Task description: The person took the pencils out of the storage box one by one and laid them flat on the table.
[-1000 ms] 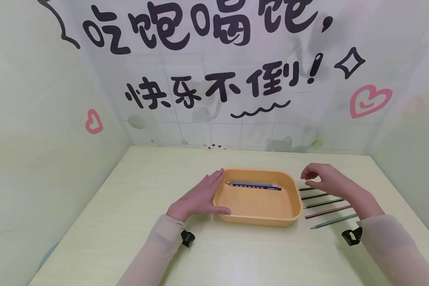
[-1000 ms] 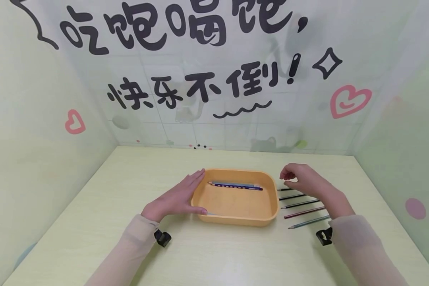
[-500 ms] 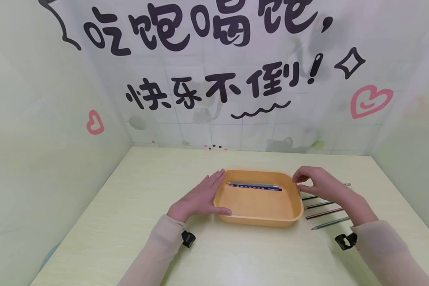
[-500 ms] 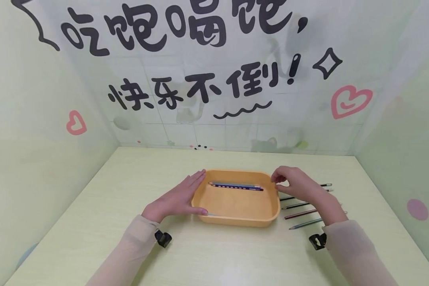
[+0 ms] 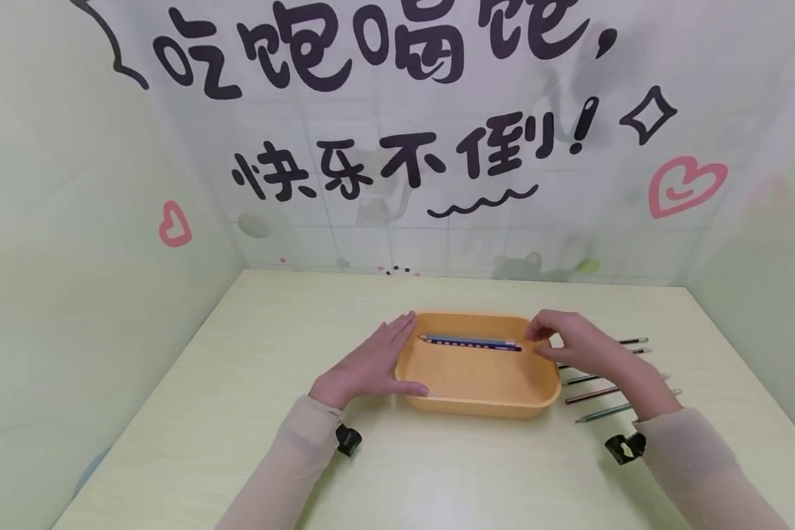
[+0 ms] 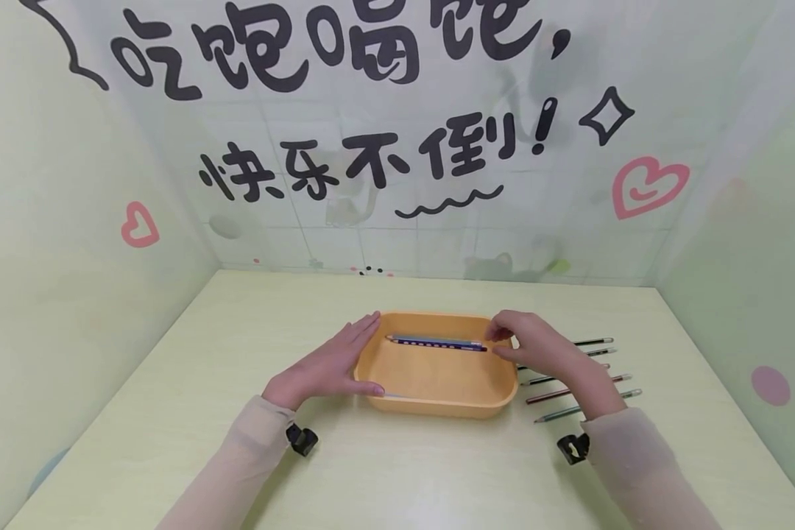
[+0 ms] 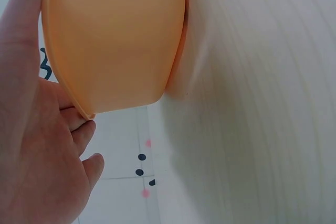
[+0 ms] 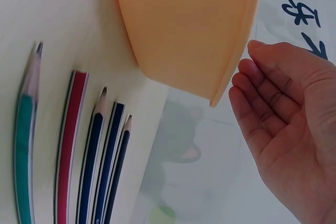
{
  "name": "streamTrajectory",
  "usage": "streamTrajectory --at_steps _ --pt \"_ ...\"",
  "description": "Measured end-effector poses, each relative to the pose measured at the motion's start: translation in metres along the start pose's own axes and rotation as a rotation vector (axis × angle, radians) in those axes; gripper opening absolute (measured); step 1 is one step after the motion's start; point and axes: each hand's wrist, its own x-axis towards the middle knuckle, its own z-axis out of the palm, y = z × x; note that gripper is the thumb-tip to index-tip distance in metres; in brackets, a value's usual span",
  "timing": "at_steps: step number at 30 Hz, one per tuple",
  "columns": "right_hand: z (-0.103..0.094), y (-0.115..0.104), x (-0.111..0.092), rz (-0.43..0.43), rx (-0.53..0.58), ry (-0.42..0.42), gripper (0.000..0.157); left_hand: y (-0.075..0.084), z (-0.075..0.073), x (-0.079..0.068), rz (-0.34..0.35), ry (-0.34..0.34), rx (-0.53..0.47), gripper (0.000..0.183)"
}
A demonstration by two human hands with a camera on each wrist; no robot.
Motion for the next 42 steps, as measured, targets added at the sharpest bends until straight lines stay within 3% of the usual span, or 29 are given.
streamTrajectory --at_steps 26,35,42 --pt "0.034 -0.017 0.031 -0.113 0.117 -0.042 0.016 -0.001 0.001 0.001 -0.011 -0.010 0.000 0.120" --pt "0.048 -0.017 0.044 -0.189 0.105 -0.023 0.017 -0.002 0.002 0.003 -0.001 -0.004 0.014 0.121" --pt "0.054 -0.022 0.054 -0.175 0.151 -0.047 0.018 -0.002 0.002 0.001 0.002 -0.006 0.006 0.121"
